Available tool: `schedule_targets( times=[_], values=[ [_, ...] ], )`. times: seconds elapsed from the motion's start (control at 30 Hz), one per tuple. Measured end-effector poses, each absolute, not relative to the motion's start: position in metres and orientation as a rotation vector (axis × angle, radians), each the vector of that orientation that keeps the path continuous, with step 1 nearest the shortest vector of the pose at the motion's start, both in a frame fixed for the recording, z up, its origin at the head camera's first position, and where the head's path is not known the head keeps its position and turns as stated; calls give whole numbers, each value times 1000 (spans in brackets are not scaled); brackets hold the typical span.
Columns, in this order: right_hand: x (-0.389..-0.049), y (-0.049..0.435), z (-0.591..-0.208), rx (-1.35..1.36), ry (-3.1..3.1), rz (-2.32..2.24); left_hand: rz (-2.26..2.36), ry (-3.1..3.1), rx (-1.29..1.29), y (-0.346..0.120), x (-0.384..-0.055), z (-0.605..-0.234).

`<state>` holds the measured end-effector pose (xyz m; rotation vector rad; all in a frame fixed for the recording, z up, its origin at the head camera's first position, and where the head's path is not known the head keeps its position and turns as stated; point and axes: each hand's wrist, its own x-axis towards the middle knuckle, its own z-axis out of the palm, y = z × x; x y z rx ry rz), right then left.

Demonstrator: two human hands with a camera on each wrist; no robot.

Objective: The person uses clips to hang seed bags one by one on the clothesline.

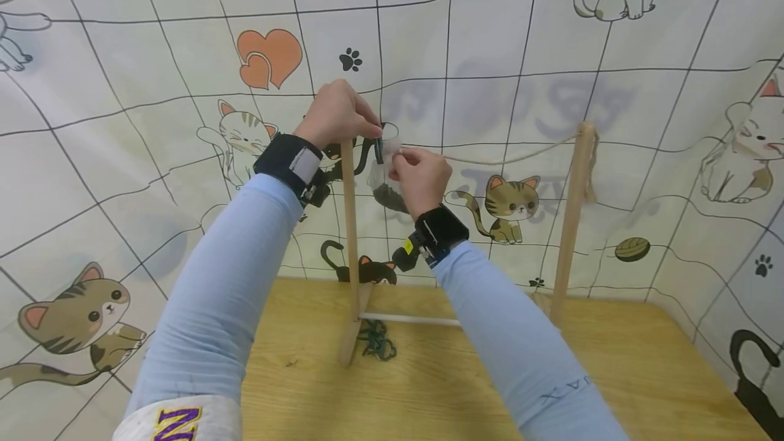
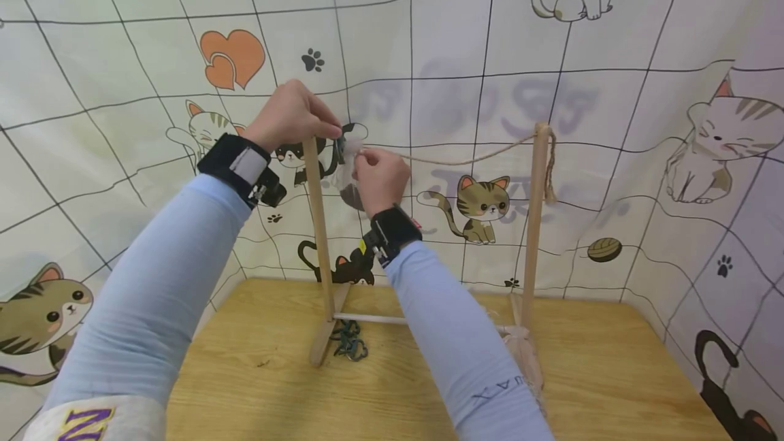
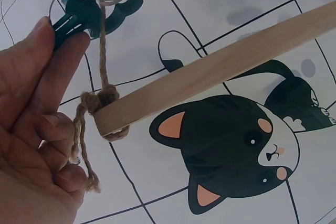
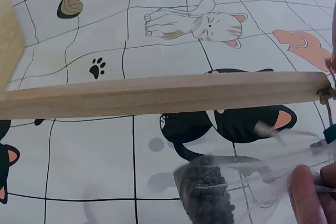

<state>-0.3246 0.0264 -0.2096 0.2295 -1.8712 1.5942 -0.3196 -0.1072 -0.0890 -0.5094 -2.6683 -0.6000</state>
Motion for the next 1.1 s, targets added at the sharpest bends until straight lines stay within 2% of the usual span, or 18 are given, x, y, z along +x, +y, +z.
schedule_targets(
  times=[0.23, 0.47, 1.1],
  values=[
    [-322, 26, -208, 375, -1838, 1767, -625, -2685, -485, -108, -318, -91],
    [-323, 32, -210, 408, -1905, 1844, -627, -2739, -597, -111, -316, -95],
    [-325, 55, -225, 523, -2174, 1715, -417, -2737, -733, -106, -300, -112]
  ],
)
